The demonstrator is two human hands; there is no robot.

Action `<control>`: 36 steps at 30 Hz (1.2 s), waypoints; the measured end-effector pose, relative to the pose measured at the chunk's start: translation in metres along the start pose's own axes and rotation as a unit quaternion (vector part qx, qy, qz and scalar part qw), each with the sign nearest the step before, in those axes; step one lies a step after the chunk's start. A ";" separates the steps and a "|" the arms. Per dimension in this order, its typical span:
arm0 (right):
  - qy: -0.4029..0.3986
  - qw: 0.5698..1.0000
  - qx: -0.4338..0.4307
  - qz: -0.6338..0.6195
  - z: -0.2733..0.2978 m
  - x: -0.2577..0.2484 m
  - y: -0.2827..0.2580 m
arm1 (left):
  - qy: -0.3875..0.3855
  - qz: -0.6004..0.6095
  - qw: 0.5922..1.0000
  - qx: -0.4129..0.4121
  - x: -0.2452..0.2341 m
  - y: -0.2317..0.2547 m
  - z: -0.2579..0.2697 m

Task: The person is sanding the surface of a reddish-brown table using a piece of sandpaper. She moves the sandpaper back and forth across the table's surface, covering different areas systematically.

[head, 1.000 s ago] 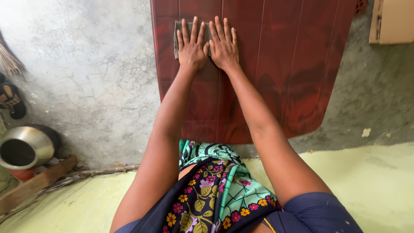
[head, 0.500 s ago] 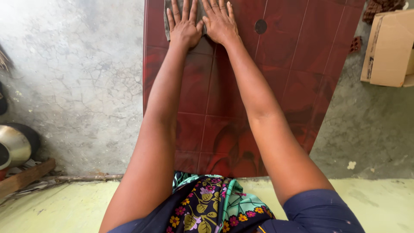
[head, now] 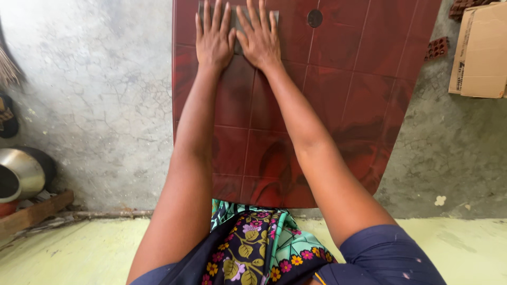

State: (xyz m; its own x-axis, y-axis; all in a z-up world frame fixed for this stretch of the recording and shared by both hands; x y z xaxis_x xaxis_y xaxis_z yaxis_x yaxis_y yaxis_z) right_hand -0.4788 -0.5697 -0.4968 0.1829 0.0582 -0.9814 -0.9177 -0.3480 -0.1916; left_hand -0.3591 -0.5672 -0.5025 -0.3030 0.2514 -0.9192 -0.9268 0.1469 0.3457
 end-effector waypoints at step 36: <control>-0.084 0.990 0.106 -0.034 0.521 0.028 -0.103 | -0.097 0.024 0.987 0.127 0.152 0.153 0.452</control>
State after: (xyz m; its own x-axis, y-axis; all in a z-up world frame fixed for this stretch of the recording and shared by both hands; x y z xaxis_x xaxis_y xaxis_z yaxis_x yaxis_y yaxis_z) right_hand -0.5630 -0.0450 -0.5097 0.2018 0.2348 -0.9509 -0.9619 -0.1353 -0.2375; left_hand -0.4470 -0.0746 -0.5036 -0.2744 0.4395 -0.8553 -0.8189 0.3594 0.4474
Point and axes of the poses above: each hand's wrist, its own z-axis away from the middle knuckle, its own x-axis out of the palm, y = z × x, the point moved 10 cm from there along -z, towards the middle knuckle, and after that the axes turned 6 degrees about -y, right-handed, at the moved point
